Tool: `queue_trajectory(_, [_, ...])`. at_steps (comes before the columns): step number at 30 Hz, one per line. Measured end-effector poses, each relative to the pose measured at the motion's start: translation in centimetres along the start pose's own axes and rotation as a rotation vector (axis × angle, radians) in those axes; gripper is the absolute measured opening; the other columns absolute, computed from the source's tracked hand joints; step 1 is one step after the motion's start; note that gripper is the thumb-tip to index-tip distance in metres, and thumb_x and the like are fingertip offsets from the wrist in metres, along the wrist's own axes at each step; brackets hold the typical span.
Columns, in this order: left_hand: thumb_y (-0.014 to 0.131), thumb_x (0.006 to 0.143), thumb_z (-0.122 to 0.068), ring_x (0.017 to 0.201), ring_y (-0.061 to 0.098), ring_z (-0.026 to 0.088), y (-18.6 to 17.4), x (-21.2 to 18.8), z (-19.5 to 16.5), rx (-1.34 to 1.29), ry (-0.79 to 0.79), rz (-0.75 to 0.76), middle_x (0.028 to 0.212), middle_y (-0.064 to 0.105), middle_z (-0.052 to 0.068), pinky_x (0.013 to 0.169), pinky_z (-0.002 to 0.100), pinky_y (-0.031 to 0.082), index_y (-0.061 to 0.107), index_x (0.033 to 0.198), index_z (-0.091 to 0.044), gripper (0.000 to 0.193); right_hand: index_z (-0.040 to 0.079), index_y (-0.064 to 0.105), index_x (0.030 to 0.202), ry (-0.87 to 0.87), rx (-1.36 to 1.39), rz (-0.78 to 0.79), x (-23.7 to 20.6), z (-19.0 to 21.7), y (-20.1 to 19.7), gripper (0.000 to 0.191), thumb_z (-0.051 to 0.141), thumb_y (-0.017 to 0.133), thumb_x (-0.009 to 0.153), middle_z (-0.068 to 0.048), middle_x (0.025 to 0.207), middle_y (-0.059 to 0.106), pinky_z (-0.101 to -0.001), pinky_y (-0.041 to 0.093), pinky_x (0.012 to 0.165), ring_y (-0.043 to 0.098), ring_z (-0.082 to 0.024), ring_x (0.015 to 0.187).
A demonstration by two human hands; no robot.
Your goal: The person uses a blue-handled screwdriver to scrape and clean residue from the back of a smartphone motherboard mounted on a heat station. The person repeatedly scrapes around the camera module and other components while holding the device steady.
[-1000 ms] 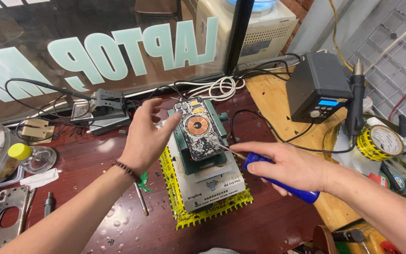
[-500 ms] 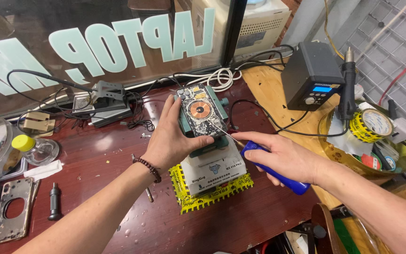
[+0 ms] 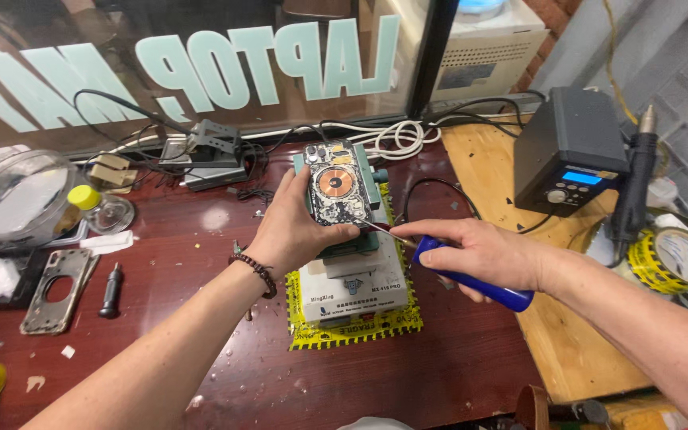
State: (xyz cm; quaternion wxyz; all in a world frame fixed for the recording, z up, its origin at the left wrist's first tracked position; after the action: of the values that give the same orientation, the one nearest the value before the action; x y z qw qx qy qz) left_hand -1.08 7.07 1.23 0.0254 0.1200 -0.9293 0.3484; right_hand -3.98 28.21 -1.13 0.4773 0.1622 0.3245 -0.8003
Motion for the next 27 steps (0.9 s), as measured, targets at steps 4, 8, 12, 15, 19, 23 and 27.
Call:
queue_trajectory(4, [0.095, 0.063, -0.027, 0.123, 0.061, 0.022, 0.1, -0.1, -0.3, -0.092, -0.039, -0.007, 0.132, 0.060, 0.012, 0.104, 0.034, 0.050, 0.045, 0.142, -0.001, 0.097, 0.041, 0.054, 0.151, -0.042, -0.082, 0.042, 0.8, -0.2, -1.4, 0.061, 0.031, 0.062, 0.092, -0.003, 0.068, 0.060, -0.0288, 0.052, 0.044, 0.058, -0.013, 0.045])
queue_trajectory(8, [0.094, 0.062, -0.022, 0.121, 0.065, 0.018, 0.4, -0.4, 0.3, -0.195, -0.148, -0.008, 0.131, 0.067, 0.009, 0.103, 0.032, 0.051, 0.038, 0.145, -0.003, 0.102, 0.039, 0.055, 0.151, -0.050, -0.050, 0.123, 1.3, -0.2, -1.6, 0.060, 0.029, 0.059, 0.092, -0.005, 0.064, 0.057, -0.0296, 0.050, 0.042, 0.056, -0.014, 0.043])
queue_trajectory(12, [0.095, 0.063, -0.021, 0.123, 0.064, 0.018, 0.2, -0.5, 0.0, -0.183, -0.126, -0.027, 0.132, 0.067, 0.010, 0.105, 0.032, 0.050, 0.036, 0.147, -0.002, 0.104, 0.038, 0.056, 0.152, -0.004, 0.056, 0.173, 1.6, -0.3, -1.5, 0.060, 0.028, 0.057, 0.093, -0.004, 0.066, 0.058, -0.0293, 0.049, 0.043, 0.055, -0.014, 0.043])
queue_trajectory(15, [0.094, 0.063, -0.025, 0.122, 0.065, 0.017, 0.7, -0.7, 1.3, -0.137, -0.246, 0.028, 0.134, 0.066, 0.010, 0.103, 0.030, 0.052, 0.033, 0.149, -0.004, 0.108, 0.040, 0.052, 0.153, 0.007, -0.076, 0.162, 1.8, -0.1, -1.6, 0.062, 0.027, 0.057, 0.093, -0.002, 0.070, 0.059, -0.0286, 0.055, 0.049, 0.062, -0.011, 0.051])
queue_trajectory(19, [0.096, 0.063, -0.024, 0.126, 0.061, 0.018, 0.4, -0.8, 1.1, -0.142, -0.213, -0.007, 0.139, 0.061, 0.013, 0.105, 0.030, 0.049, 0.018, 0.155, 0.001, 0.123, 0.042, 0.053, 0.153, 0.021, -0.146, 0.131, 1.6, 0.2, -2.1, 0.062, 0.030, 0.057, 0.092, -0.002, 0.068, 0.056, -0.0291, 0.050, 0.046, 0.055, -0.013, 0.046])
queue_trajectory(23, [0.095, 0.064, -0.024, 0.126, 0.062, 0.018, 0.7, -0.7, 1.1, -0.169, -0.201, 0.004, 0.139, 0.063, 0.013, 0.105, 0.030, 0.049, 0.021, 0.155, 0.002, 0.121, 0.043, 0.051, 0.153, 0.019, -0.171, 0.132, 1.3, 0.6, -2.2, 0.063, 0.031, 0.056, 0.091, -0.002, 0.067, 0.056, -0.0294, 0.049, 0.044, 0.055, -0.013, 0.045])
queue_trajectory(27, [0.094, 0.064, -0.023, 0.124, 0.063, 0.017, 0.8, -0.7, 1.4, -0.167, -0.242, 0.009, 0.138, 0.063, 0.012, 0.104, 0.029, 0.050, 0.016, 0.157, 0.001, 0.123, 0.042, 0.051, 0.154, -0.003, -0.161, 0.151, 1.2, 0.9, -2.1, 0.064, 0.031, 0.056, 0.092, -0.004, 0.066, 0.055, -0.0292, 0.049, 0.044, 0.055, -0.013, 0.044])
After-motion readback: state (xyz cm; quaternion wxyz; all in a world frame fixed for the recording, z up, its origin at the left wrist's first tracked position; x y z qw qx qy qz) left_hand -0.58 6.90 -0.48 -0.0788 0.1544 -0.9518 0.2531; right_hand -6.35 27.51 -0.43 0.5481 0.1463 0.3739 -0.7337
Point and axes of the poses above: each hand's wrist, its own x-axis towards the middle knuckle, its own y-axis out of the palm, z = x × y, the point moved 10 cm from there along x, towards the middle knuckle
